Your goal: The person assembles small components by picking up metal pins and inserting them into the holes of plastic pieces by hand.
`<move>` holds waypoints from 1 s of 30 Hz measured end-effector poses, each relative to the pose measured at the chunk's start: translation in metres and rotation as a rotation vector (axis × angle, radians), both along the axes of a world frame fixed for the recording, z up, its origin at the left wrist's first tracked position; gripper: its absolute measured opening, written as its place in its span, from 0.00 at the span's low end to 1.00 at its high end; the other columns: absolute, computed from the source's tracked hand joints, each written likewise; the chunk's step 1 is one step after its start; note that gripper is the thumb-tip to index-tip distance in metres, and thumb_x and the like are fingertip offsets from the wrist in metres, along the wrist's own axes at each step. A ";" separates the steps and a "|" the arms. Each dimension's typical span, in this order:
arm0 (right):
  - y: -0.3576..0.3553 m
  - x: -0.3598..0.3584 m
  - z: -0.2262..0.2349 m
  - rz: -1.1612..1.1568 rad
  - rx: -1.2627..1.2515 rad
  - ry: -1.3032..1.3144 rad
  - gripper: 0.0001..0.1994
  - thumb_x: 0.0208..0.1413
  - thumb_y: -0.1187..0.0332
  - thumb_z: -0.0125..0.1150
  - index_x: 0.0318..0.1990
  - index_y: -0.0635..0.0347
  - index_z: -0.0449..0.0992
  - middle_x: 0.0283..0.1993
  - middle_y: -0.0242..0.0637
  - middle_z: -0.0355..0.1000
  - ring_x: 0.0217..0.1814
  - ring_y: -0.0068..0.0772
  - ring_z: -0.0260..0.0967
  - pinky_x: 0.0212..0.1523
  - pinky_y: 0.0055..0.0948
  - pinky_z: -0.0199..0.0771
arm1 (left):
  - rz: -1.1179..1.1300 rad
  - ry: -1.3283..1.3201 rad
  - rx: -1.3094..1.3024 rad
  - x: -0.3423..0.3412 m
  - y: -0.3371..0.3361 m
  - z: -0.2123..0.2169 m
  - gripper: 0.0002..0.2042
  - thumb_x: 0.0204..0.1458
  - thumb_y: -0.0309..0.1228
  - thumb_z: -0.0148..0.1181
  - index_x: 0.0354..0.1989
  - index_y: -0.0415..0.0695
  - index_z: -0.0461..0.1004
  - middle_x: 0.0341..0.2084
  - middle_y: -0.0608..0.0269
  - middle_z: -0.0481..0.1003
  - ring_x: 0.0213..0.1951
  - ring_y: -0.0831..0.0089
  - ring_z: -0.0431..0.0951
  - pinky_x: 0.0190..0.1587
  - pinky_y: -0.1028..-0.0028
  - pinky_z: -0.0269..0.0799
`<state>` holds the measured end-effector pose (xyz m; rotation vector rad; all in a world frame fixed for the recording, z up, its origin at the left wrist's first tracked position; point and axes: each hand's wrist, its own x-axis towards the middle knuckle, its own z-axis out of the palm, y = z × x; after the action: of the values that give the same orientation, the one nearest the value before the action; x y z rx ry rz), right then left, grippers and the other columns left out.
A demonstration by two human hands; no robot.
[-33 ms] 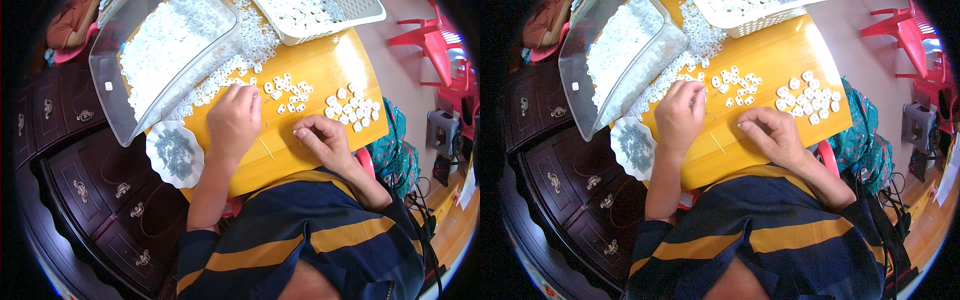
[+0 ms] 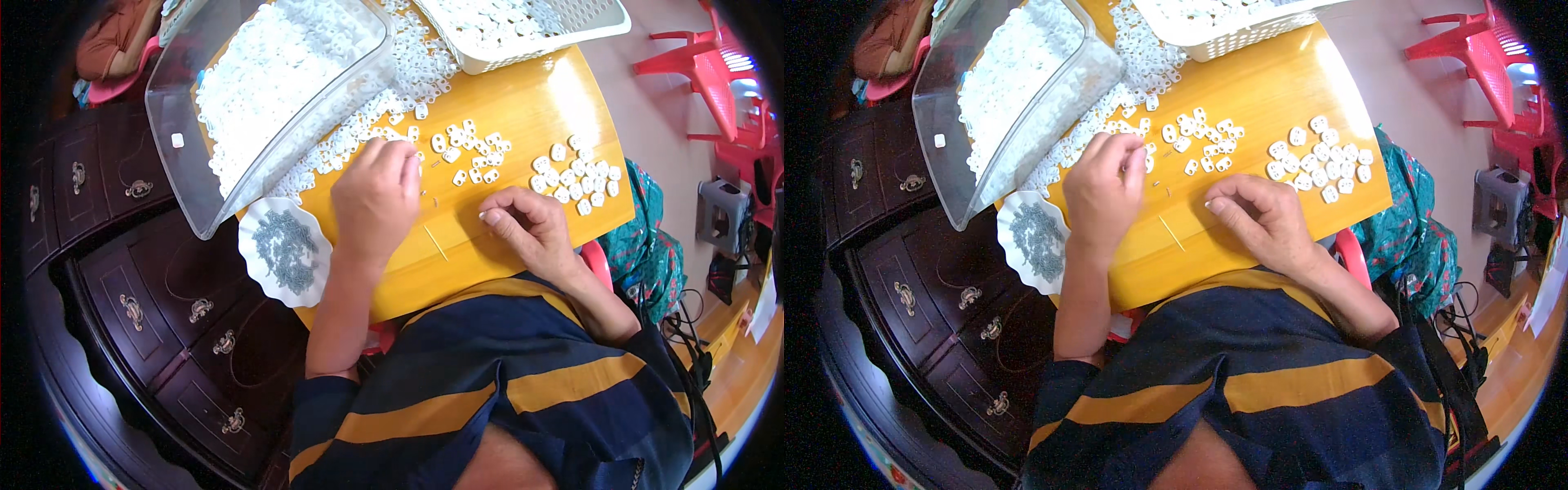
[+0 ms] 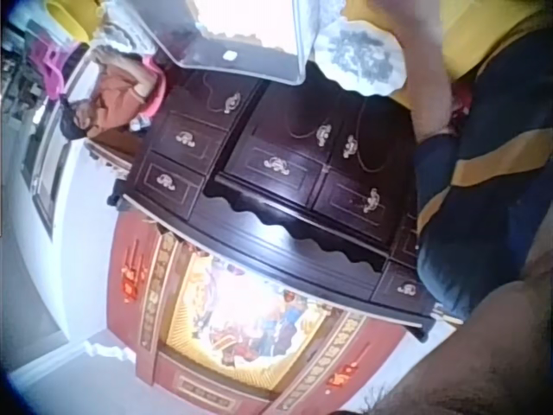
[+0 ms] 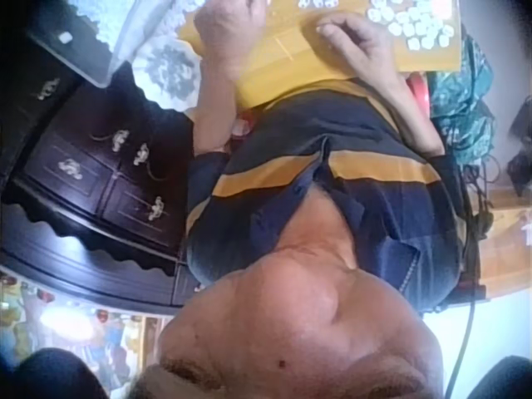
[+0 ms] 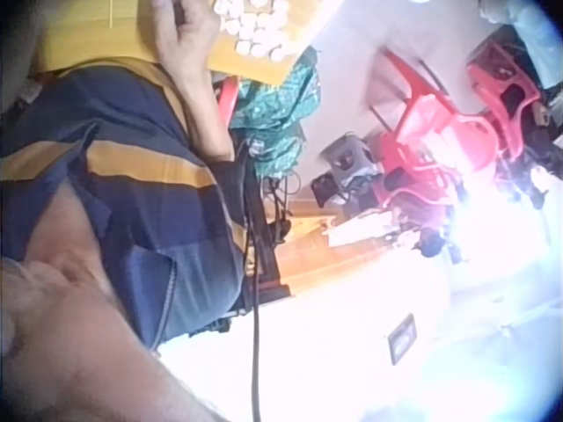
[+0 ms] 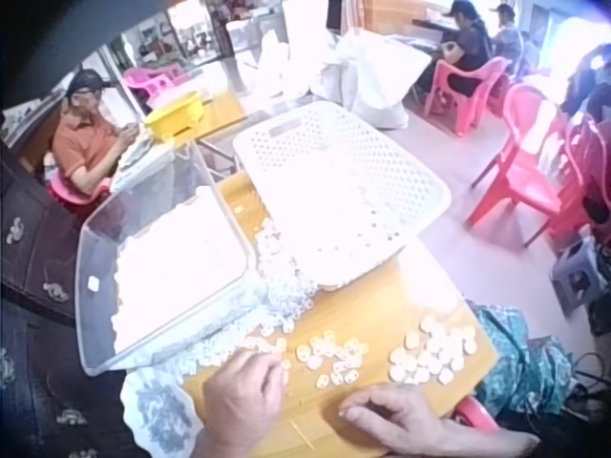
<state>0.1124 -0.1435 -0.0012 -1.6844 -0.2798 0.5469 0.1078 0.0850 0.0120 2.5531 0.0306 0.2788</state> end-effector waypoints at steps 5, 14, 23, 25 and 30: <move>0.002 0.002 0.001 0.014 -0.010 -0.009 0.06 0.61 0.69 0.62 0.38 0.63 0.78 0.27 0.34 0.74 0.28 0.20 0.69 0.30 0.24 0.69 | 0.010 0.021 -0.006 -0.004 0.010 -0.002 0.03 0.50 0.26 0.65 0.31 0.46 0.76 0.27 0.60 0.74 0.29 0.58 0.77 0.31 0.62 0.73; 0.003 0.002 0.002 0.017 -0.036 -0.062 0.05 0.60 0.69 0.63 0.37 0.62 0.78 0.25 0.36 0.73 0.26 0.24 0.69 0.29 0.26 0.70 | -0.096 0.081 0.098 0.011 -0.005 0.001 0.05 0.48 0.27 0.66 0.30 0.44 0.75 0.27 0.59 0.73 0.30 0.58 0.77 0.33 0.61 0.74; 0.002 0.002 0.001 0.027 -0.039 -0.077 0.06 0.60 0.69 0.63 0.37 0.62 0.78 0.25 0.36 0.73 0.26 0.24 0.70 0.29 0.27 0.70 | -0.246 0.089 0.267 0.028 0.000 -0.005 0.05 0.48 0.26 0.62 0.26 0.43 0.71 0.25 0.58 0.75 0.27 0.56 0.78 0.29 0.61 0.73; 0.001 0.004 0.004 0.037 -0.040 -0.040 0.06 0.61 0.69 0.62 0.38 0.62 0.78 0.25 0.35 0.73 0.26 0.22 0.70 0.29 0.26 0.70 | -0.276 0.108 0.238 0.027 -0.001 -0.002 0.04 0.48 0.26 0.62 0.26 0.43 0.71 0.24 0.58 0.74 0.26 0.57 0.77 0.29 0.61 0.73; -0.002 0.003 -0.003 0.028 0.114 0.138 0.07 0.65 0.68 0.59 0.40 0.64 0.76 0.29 0.29 0.74 0.31 0.18 0.69 0.33 0.23 0.71 | -0.378 0.126 0.030 0.008 -0.018 0.026 0.05 0.47 0.25 0.61 0.27 0.45 0.70 0.23 0.59 0.72 0.24 0.57 0.76 0.27 0.63 0.72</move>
<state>0.1151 -0.1457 -0.0038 -1.5266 -0.2303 0.6529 0.1163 0.0665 0.0378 2.5385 -0.4063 -0.0283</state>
